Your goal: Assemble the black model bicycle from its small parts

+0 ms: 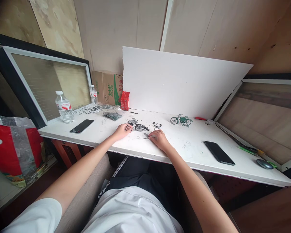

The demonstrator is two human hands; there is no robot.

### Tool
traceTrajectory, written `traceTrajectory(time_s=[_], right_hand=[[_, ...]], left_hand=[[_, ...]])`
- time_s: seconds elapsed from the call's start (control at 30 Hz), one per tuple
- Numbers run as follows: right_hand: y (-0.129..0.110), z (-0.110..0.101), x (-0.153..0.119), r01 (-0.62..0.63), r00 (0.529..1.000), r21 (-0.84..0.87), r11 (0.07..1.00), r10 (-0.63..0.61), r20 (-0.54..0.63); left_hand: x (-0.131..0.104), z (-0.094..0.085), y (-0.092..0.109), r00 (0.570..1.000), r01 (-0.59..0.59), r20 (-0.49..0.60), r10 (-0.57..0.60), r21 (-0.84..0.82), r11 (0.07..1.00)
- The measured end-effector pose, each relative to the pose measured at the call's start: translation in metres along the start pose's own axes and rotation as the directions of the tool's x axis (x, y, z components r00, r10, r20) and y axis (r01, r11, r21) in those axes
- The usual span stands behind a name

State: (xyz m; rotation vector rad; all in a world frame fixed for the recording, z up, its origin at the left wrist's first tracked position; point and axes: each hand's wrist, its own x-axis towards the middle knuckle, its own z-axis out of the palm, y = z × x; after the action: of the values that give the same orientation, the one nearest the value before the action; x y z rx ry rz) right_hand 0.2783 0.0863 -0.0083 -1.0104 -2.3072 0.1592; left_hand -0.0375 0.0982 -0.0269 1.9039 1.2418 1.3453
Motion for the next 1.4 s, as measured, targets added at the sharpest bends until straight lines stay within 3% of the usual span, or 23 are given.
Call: traceTrajectory(time_s=[0.4, 0.67, 0.93, 1.17, 1.4], right_hand=[[-0.007, -0.002, -0.001, -0.036, 0.999, 0.118, 0.992, 0.036, 0.005], [-0.001, 0.002, 0.001, 0.08, 0.996, 0.078, 0.994, -0.082, 0.021], [-0.009, -0.001, 0.001, 0.059, 0.998, 0.022, 0.998, -0.059, -0.013], [-0.014, 0.0, 0.002, 0.072, 0.997, -0.044, 0.996, -0.071, 0.028], [-0.017, 0.003, 0.001, 0.085, 0.99, -0.12, 0.989, -0.097, -0.102]], left_hand=[[-0.001, 0.0, 0.003, 1.0, 0.015, 0.011, -0.015, -0.006, 1.0], [-0.001, 0.0, 0.001, 1.0, 0.01, 0.01, -0.01, -0.01, 1.0], [-0.001, -0.001, 0.001, 1.0, 0.014, 0.014, -0.014, 0.015, 1.0], [-0.001, -0.001, 0.003, 1.0, 0.012, 0.013, -0.012, 0.005, 1.0], [0.0, -0.001, -0.001, 0.999, 0.043, 0.031, -0.039, -0.117, 0.992]])
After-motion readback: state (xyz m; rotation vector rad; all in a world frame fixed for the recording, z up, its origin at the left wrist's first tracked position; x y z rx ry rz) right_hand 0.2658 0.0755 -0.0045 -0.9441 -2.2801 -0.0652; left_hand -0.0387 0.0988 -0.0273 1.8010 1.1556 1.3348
